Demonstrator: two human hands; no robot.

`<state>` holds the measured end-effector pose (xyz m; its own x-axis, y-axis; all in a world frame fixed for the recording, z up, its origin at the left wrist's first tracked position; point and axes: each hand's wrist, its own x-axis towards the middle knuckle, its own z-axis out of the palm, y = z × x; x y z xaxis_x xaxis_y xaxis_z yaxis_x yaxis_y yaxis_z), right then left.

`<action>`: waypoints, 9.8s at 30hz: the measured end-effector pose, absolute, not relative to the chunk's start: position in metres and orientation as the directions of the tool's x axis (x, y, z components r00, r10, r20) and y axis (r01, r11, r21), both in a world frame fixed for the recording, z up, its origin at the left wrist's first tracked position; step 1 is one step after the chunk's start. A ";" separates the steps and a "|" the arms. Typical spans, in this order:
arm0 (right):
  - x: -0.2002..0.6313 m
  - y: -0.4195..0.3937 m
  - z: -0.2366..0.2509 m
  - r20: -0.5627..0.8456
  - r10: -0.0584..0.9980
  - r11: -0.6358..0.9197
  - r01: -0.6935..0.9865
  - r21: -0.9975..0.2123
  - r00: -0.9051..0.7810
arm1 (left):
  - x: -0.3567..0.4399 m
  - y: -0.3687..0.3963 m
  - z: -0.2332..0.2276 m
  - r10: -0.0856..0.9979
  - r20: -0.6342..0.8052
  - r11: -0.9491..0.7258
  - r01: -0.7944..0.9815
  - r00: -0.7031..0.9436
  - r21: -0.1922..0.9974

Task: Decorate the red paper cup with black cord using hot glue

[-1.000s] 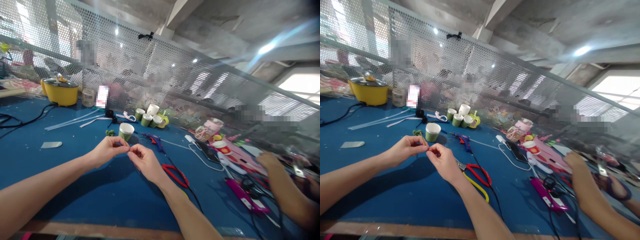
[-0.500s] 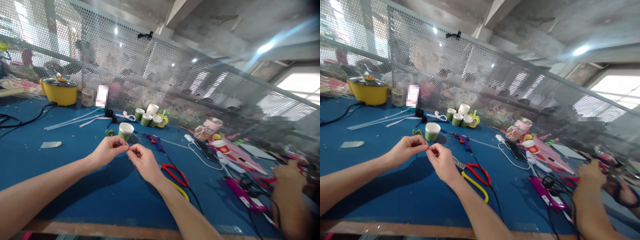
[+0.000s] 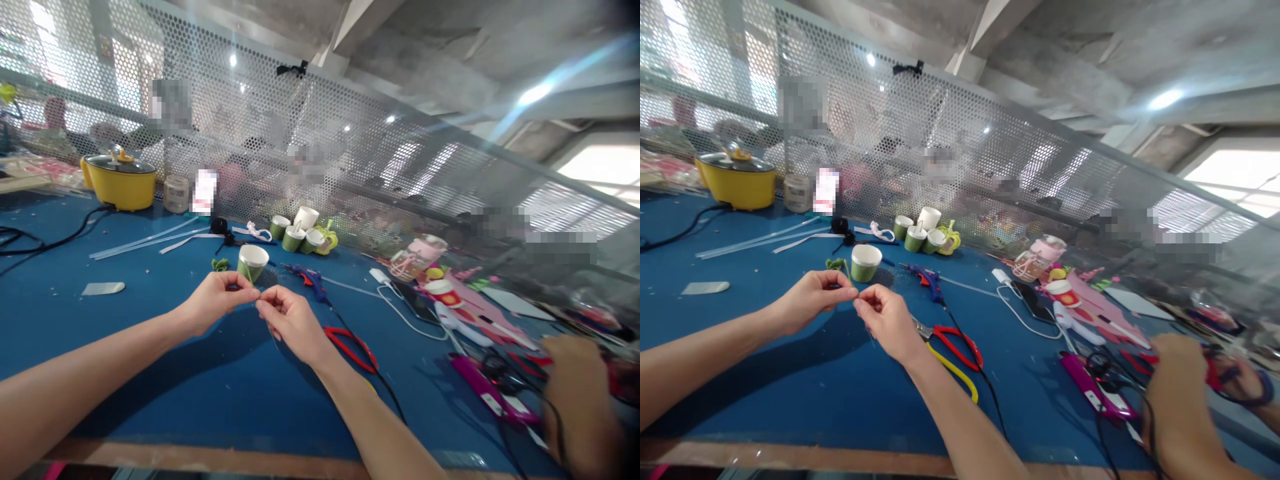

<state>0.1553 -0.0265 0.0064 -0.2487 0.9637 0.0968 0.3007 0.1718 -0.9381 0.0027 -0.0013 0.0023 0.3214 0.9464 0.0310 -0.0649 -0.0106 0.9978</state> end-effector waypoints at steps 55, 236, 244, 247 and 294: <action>0.146 -0.031 0.002 0.351 0.929 0.363 0.477 -0.800 -0.118 | 0.007 -0.007 -0.006 0.953 0.219 -0.218 -0.026 0.209 0.976; 0.165 -0.015 0.007 0.071 0.983 0.126 0.336 -0.933 -0.172 | 0.018 0.020 -0.003 0.906 -0.158 0.203 -0.076 0.392 0.976; 0.171 -0.010 0.004 -0.188 0.876 -0.213 -0.005 -0.977 -0.444 | 0.009 0.020 0.001 0.798 -0.041 0.169 -0.159 0.601 0.973; 0.171 -0.011 0.006 -0.171 0.888 -0.198 -0.020 -0.980 -0.426 | 0.008 0.021 0.002 0.793 -0.054 0.193 -0.167 0.606 0.967; 0.164 -0.012 0.009 0.106 0.969 0.203 0.478 -0.854 -0.222 | 0.012 0.016 -0.006 0.925 -0.040 0.073 -0.073 0.378 0.995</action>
